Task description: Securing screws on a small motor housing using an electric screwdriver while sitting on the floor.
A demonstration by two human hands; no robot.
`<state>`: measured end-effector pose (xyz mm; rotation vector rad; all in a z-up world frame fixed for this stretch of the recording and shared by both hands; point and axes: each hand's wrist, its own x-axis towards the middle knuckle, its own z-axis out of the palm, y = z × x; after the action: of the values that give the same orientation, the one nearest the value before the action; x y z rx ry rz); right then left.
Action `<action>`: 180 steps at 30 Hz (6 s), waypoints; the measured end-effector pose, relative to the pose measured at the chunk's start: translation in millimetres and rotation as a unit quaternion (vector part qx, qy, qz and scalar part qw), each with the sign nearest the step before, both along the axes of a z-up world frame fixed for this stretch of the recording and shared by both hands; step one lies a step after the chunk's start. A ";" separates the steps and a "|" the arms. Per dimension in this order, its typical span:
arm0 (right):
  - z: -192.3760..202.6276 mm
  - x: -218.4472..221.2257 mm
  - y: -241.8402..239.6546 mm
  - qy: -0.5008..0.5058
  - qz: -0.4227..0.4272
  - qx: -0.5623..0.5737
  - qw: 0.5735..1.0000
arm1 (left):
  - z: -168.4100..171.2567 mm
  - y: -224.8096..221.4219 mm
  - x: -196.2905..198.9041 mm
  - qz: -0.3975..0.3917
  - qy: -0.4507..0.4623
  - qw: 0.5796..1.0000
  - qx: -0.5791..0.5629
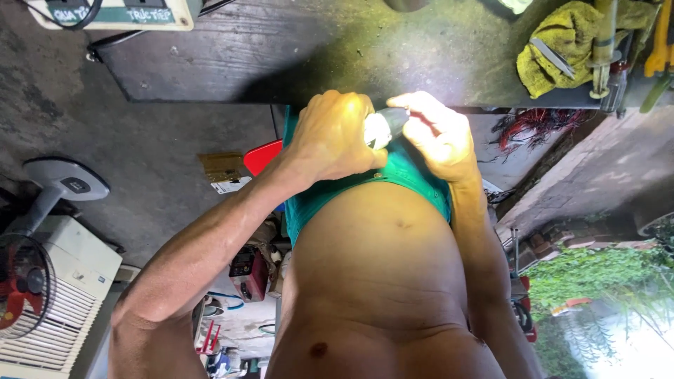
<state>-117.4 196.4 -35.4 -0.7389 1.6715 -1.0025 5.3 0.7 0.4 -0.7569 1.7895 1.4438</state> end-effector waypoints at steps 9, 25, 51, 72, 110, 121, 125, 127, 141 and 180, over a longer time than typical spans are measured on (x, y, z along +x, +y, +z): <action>12.2 -8.0 -1.6 0.007 0.049 -0.024 0.998 | -15.0 22.1 20.7 -0.023 0.109 0.992 -0.066; 14.3 1.6 4.1 0.020 0.025 -0.072 0.997 | -26.0 27.1 32.9 -0.042 0.180 0.978 -0.094; 19.4 6.5 16.1 -0.116 -0.020 -0.023 0.993 | -34.0 53.0 38.2 -0.062 0.329 0.898 -0.285; 14.8 14.3 36.2 -0.021 0.022 0.074 0.997 | -45.7 59.6 42.7 -0.130 0.340 0.862 -0.352; 0.2 7.1 47.7 -0.009 0.094 -0.069 0.993 | -40.9 74.6 49.3 -0.104 0.323 0.891 -0.300; -8.8 15.9 28.8 0.011 -0.002 -0.050 0.999 | -29.9 46.8 26.0 -0.041 0.217 0.966 -0.133; 1.7 0.8 10.9 0.128 -0.045 -0.114 0.984 | -21.4 32.8 10.8 0.139 0.158 0.977 0.020; 2.8 2.8 9.3 0.121 -0.084 -0.112 0.983 | -21.0 36.0 8.9 0.208 0.160 0.963 0.064; 20.1 7.9 1.1 0.130 -0.081 -0.115 0.981 | -8.4 50.5 0.9 0.312 0.171 0.933 0.055; 25.1 27.7 -29.0 0.151 -0.227 -0.139 0.952 | -25.6 98.7 -20.8 0.478 0.205 0.851 0.070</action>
<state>-89.6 167.4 -10.3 -0.7318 2.0454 -1.5337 -15.4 99.4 -25.2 -1.4689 1.6049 2.5049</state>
